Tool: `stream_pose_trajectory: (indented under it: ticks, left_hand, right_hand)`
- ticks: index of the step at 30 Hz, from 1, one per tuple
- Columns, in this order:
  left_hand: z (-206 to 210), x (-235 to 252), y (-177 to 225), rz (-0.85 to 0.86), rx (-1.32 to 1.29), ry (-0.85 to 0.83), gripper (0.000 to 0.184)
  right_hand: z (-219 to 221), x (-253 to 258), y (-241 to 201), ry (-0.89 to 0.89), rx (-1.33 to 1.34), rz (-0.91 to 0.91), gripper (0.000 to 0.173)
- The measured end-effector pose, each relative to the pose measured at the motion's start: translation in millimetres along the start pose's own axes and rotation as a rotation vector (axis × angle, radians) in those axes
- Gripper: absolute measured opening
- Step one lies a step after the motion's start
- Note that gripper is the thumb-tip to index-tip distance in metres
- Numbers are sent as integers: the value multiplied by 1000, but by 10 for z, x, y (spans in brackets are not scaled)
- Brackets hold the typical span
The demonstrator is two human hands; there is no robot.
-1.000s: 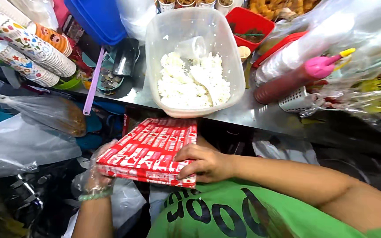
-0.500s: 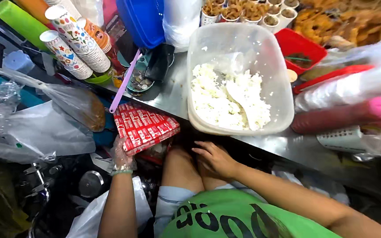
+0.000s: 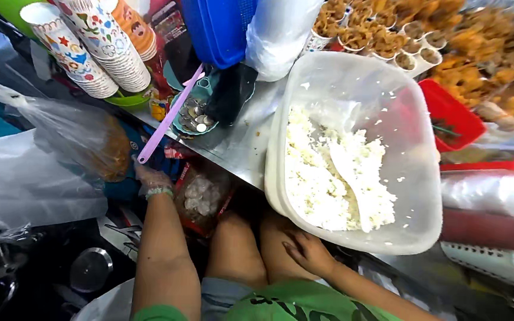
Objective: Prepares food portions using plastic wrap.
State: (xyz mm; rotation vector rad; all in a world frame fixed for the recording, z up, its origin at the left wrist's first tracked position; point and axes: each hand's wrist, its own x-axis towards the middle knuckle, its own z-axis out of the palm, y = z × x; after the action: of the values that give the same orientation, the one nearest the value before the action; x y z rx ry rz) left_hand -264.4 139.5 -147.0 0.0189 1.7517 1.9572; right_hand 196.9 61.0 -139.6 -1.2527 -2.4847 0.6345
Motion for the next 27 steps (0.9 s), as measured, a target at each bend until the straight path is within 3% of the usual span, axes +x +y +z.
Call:
stream_pose_trajectory:
  ticks: [4,7,9,10,12,13,15,20,22,27]
  left_hand:
    - [-243,-451,269,-91,-40,15,69]
    - [-558,-743,354,-117,-38,-15,70]
    - [-734,-890,405,-122,-91,-85,75]
    - [-795,-969,449,-108,-111,-128,77]
    - [-772,-1174,576,-40,-136,-204,78]
    - [-688,-1303,660,2,-139,-242,77]
    - [-409,-1602,848,91,-130,-335,72]
    - [293,-2279,1042,576,-9,-799,52]
    - [501,-2590,1103,706,72,-931,46]
    - [735,-3286,1025,743,271,-1050,35]
  right_hand:
    - [12,205,-152,-134,-13,-28,39]
    - [-400,382,-496,-599,-11,-50,34]
    - [-927,477,-761,-724,213,-266,25]
    - [-1222,510,-868,-675,344,-384,23]
    - [-1731,563,-938,-376,512,-482,22]
    - [-1939,613,-914,-218,517,-440,23]
    - [-2232,768,-748,26,278,-279,22]
    - [-2529,1421,-181,6,-122,188,25]
    - [-2527,1704,-48,45,-210,223,30]
    - [-2379,2300,196,-8,-354,226,58]
